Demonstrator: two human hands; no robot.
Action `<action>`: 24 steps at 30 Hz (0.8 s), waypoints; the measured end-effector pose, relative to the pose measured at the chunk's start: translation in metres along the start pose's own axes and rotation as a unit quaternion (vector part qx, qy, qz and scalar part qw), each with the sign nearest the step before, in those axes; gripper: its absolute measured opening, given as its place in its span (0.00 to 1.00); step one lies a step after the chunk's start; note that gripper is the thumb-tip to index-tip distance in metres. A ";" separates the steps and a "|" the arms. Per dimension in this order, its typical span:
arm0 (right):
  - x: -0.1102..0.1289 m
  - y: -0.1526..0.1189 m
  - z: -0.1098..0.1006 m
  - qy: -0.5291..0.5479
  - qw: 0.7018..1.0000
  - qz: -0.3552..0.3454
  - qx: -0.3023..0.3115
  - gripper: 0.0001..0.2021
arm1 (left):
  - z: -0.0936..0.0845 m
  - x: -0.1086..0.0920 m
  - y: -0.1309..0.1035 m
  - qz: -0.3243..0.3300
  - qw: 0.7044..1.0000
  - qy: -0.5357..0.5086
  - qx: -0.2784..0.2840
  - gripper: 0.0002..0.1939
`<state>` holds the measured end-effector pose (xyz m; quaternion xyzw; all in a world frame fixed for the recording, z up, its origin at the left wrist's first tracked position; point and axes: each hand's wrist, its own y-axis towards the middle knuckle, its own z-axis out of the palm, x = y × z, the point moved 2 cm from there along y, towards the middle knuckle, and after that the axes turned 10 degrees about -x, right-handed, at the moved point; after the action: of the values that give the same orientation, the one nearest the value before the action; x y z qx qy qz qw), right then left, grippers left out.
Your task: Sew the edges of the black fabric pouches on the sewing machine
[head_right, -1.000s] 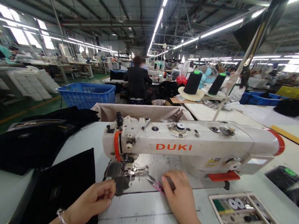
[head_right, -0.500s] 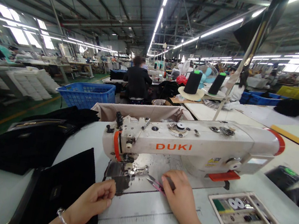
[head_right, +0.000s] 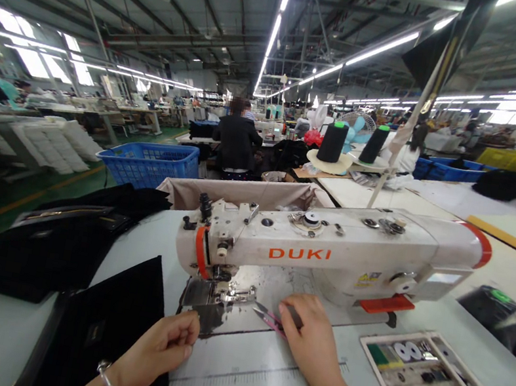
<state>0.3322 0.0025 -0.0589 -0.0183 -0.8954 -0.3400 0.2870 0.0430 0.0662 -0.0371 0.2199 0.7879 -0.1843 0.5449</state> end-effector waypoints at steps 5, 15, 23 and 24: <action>0.001 0.000 0.000 -0.001 1.000 -0.002 -0.001 0.09 | 0.000 -0.002 0.000 -0.002 1.000 0.001 -0.001 0.03; 0.001 0.001 -0.001 -0.003 1.000 -0.002 -0.002 0.08 | 0.001 -0.001 0.000 -0.007 1.000 -0.006 -0.001 0.03; 0.001 0.000 0.000 -0.001 1.000 -0.003 0.002 0.08 | 0.001 -0.004 0.001 -0.003 1.000 -0.003 0.000 0.04; 0.001 0.000 0.000 -0.001 1.000 -0.003 0.001 0.09 | 0.001 -0.004 0.001 -0.004 1.000 -0.002 0.000 0.04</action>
<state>0.3317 0.0024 -0.0579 -0.0157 -0.8962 -0.3398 0.2850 0.0457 0.0656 -0.0337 0.2164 0.7875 -0.1868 0.5460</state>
